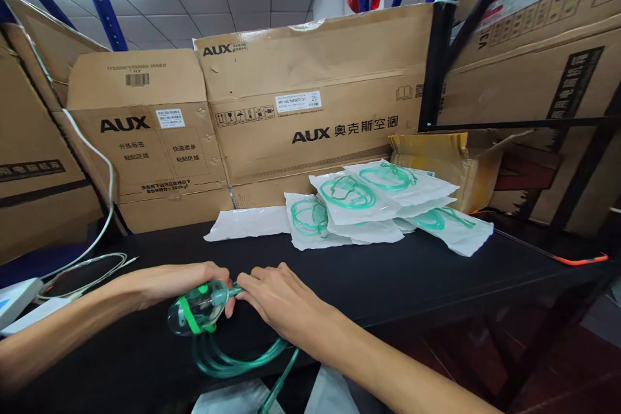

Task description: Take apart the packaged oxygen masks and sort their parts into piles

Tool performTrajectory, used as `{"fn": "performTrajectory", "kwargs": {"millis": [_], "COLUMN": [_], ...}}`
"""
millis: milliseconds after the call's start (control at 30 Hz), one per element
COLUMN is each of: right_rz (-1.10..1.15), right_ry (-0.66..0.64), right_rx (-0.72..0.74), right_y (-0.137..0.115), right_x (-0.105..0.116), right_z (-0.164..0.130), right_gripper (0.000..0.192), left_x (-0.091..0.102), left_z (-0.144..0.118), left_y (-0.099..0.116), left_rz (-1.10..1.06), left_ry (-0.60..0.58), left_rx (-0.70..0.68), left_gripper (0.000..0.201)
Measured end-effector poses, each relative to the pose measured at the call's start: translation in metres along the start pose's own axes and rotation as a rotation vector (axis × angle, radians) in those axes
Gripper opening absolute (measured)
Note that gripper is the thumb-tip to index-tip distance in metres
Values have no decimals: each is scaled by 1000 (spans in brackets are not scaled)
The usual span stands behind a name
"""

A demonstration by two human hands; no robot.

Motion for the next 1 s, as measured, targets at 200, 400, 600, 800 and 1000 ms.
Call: {"fn": "performTrajectory", "kwargs": {"millis": [200, 400, 600, 800, 1000], "right_rz": [-35, -47, 31, 47, 67], "right_ry": [-66, 24, -93, -129, -133], "right_rx": [-21, -50, -80, -75, -58], "right_y": [-2, 0, 3, 2, 0], "right_x": [-2, -7, -12, -11, -11], "right_z": [1, -2, 1, 4, 4], "right_gripper": [23, 21, 22, 22, 22], "left_x": [-1, -9, -12, -23, -34], "left_z": [0, -5, -16, -27, -28], "left_y": [4, 12, -5, -25, -11], "left_rz": [110, 250, 598, 853, 940], "left_ry": [5, 31, 188, 324, 426], "left_rx": [-85, -205, -261, -317, -210], "left_gripper": [33, 38, 36, 34, 43]}}
Point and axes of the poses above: each hand's wrist, its own z-axis towards the middle knuckle, its own x-axis out of the back of the hand, y = z × x, the point moved 4 cm from there along z, towards the middle knuckle, and after that the axes turned 7 degrees about -x, right-handed, at the moved point
